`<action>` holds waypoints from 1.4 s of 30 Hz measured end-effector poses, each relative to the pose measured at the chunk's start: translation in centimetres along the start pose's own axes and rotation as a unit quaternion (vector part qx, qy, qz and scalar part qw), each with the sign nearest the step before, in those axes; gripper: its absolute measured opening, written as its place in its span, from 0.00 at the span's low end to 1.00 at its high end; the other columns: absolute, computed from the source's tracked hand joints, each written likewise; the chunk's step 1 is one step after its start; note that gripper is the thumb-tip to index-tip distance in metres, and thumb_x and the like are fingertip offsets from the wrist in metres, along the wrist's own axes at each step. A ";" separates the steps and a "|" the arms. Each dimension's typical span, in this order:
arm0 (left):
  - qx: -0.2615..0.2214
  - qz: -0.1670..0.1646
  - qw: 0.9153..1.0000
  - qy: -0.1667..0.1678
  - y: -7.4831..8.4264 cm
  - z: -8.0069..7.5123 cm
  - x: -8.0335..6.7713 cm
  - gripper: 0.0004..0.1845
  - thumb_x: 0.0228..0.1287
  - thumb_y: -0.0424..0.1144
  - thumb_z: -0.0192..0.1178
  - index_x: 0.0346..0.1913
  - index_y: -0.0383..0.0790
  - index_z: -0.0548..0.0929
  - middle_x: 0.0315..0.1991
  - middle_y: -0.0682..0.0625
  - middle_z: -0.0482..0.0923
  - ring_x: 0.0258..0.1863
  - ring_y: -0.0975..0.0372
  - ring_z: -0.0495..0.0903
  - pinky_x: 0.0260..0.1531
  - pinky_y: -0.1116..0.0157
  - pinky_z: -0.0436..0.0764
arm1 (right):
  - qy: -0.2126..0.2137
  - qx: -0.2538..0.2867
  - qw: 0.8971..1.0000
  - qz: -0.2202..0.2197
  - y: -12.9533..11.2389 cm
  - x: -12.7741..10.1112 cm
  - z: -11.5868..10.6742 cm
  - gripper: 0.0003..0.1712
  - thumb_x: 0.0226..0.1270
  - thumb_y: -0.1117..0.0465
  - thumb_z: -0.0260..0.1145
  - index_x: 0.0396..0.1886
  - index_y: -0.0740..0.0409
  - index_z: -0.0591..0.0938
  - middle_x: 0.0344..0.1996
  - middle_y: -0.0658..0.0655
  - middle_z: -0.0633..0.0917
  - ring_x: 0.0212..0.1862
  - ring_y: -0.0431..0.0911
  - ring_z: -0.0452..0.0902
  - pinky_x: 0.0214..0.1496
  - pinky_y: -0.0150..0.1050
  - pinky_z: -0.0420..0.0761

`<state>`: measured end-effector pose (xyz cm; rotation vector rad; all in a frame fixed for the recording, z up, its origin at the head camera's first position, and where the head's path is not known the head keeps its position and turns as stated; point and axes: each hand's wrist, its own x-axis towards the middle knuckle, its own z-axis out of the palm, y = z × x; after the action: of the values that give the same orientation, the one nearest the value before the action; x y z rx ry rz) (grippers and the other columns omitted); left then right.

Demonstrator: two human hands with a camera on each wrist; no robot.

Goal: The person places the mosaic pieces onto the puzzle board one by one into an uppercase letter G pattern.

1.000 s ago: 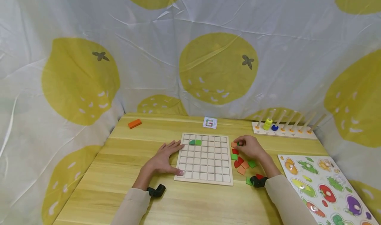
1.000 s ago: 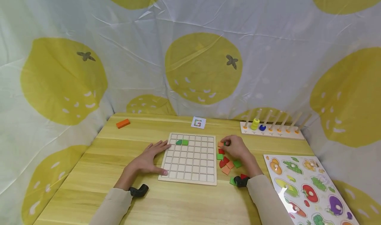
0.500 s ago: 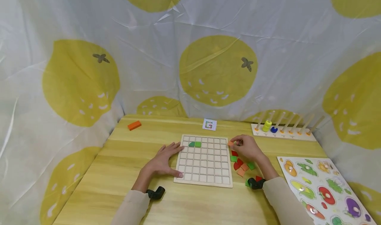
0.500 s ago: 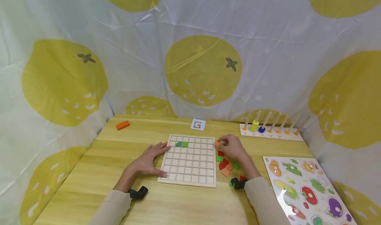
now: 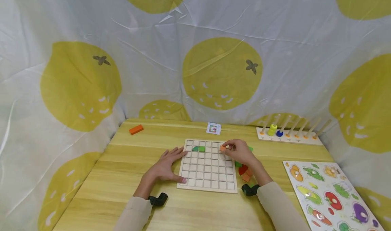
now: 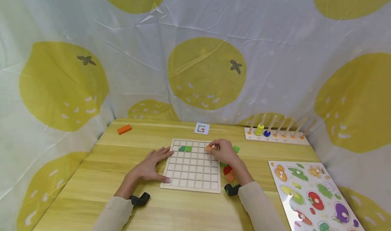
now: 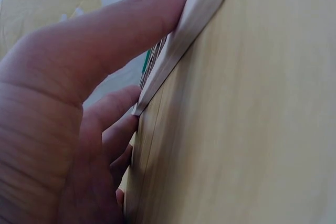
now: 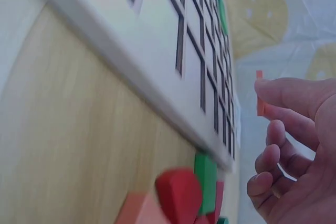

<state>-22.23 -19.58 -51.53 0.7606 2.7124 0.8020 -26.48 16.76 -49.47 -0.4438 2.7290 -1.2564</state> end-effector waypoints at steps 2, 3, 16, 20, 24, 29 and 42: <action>-0.001 -0.001 1.000 0.000 -0.1 0.0 -0.2 0.62 0.43 0.68 0.77 0.81 0.52 0.61 0.84 0.50 0.50 0.84 0.48 0.45 0.81 0.39 0.41 | -0.004 -0.003 1.000 -0.009 -0.5 0.3 0.6 0.13 0.68 0.58 0.73 0.50 0.55 0.89 0.31 0.52 0.81 0.34 0.45 0.71 0.35 0.36 0.72; 0.000 -0.001 1.000 0.000 -0.2 0.0 -0.2 0.62 0.43 0.68 0.77 0.81 0.52 0.61 0.84 0.50 0.50 0.84 0.48 0.45 0.81 0.39 0.41 | -0.006 -0.004 1.000 -0.013 -0.8 0.4 0.8 0.13 0.68 0.58 0.72 0.50 0.55 0.89 0.31 0.52 0.81 0.34 0.46 0.72 0.35 0.36 0.72; -0.001 -0.002 1.000 0.001 -0.3 0.0 0.1 0.62 0.43 0.68 0.77 0.81 0.53 0.62 0.84 0.51 0.50 0.84 0.50 0.45 0.81 0.40 0.40 | -0.022 -0.009 1.000 -0.013 -2.1 2.5 3.1 0.13 0.68 0.60 0.71 0.51 0.56 0.89 0.30 0.53 0.81 0.29 0.44 0.69 0.33 0.36 0.69; 0.000 -0.002 1.000 0.002 -0.3 0.0 0.0 0.62 0.43 0.69 0.77 0.81 0.54 0.62 0.84 0.51 0.51 0.84 0.50 0.45 0.81 0.41 0.41 | -0.025 -0.004 1.000 -0.005 -2.0 2.9 3.7 0.13 0.68 0.62 0.70 0.50 0.57 0.89 0.29 0.53 0.80 0.27 0.43 0.66 0.32 0.36 0.68; -0.002 -0.002 1.000 0.005 -0.2 0.0 0.0 0.62 0.42 0.68 0.78 0.81 0.53 0.62 0.84 0.51 0.51 0.84 0.50 0.46 0.81 0.40 0.41 | -0.027 0.003 1.000 -0.002 -2.0 3.2 4.2 0.13 0.69 0.62 0.70 0.51 0.57 0.89 0.28 0.53 0.80 0.27 0.43 0.66 0.32 0.36 0.68; -0.003 -0.003 1.000 0.004 -0.2 0.0 0.0 0.61 0.43 0.68 0.78 0.81 0.53 0.62 0.84 0.51 0.51 0.84 0.50 0.46 0.81 0.40 0.41 | -0.031 0.001 1.000 -0.002 -2.1 3.4 4.6 0.13 0.68 0.61 0.71 0.51 0.57 0.89 0.27 0.52 0.79 0.28 0.44 0.68 0.33 0.37 0.69; 0.002 -0.007 1.000 0.000 -0.3 0.1 0.0 0.62 0.42 0.69 0.77 0.81 0.54 0.62 0.84 0.53 0.51 0.84 0.51 0.45 0.81 0.41 0.41 | -0.027 -0.008 1.000 0.007 -2.3 3.3 4.9 0.14 0.67 0.59 0.74 0.50 0.55 0.89 0.28 0.52 0.79 0.29 0.44 0.67 0.36 0.39 0.69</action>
<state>-22.33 -19.72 -51.78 0.7405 2.7178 0.7942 -28.06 10.77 -50.79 -0.4538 2.6947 -1.2014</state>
